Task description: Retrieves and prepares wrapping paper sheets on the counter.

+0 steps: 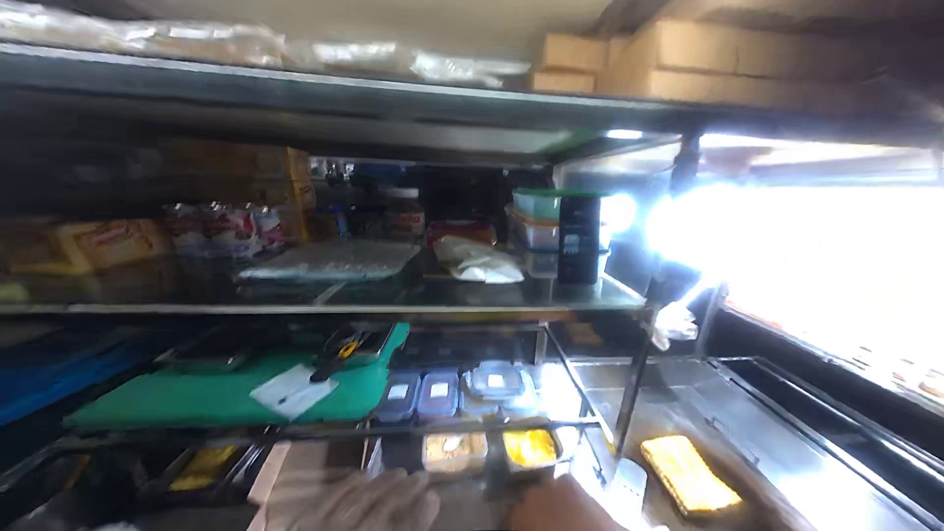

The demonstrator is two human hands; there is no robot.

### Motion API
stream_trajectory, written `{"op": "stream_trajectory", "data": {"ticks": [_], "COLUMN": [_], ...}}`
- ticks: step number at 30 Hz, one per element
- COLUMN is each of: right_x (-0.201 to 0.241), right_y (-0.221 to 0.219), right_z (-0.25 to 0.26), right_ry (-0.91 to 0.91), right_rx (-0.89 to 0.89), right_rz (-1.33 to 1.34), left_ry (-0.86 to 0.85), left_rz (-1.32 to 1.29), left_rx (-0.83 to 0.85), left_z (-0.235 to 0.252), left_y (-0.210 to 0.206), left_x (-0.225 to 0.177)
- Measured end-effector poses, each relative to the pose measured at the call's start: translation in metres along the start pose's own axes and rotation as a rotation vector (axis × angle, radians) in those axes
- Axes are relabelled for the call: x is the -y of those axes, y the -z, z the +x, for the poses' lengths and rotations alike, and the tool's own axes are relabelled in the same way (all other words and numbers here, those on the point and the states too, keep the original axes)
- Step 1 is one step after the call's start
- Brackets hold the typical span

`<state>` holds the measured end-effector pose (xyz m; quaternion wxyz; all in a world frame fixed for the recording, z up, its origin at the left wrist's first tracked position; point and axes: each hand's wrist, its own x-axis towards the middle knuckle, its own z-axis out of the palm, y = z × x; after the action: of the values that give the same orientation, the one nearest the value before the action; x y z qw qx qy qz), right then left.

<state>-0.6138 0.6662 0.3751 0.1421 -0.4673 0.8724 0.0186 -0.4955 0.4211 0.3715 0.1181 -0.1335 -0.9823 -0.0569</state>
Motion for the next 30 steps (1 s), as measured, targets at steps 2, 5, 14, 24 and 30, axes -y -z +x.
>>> {"op": "stream_trajectory", "data": {"ticks": [2,5,14,24,30], "right_x": [0.001,-0.024,-0.020,-0.013,-0.038], "right_y": [0.008,0.019,-0.018,-0.384,-0.325], "right_z": [0.015,0.054,0.037,0.077,0.109], "right_ry": [-0.021,-0.104,0.015,-0.220,-0.231], "right_rx": [0.013,-0.019,-0.547,-0.205,0.290], "right_rz": [0.010,0.036,-0.164,0.067,0.291], "left_ry": [0.097,0.231,0.116,0.405,0.389], "left_rz": [-0.038,-0.069,0.198,-0.061,-0.219], "left_rx": [0.297,0.464,-0.089,0.592,0.824], "left_z": [0.031,0.070,0.034,-0.069,-0.033], "left_y": [-0.012,-0.016,-0.060,-0.344,-0.328], "left_x": [-0.001,0.019,0.013,-0.016,0.019]}}
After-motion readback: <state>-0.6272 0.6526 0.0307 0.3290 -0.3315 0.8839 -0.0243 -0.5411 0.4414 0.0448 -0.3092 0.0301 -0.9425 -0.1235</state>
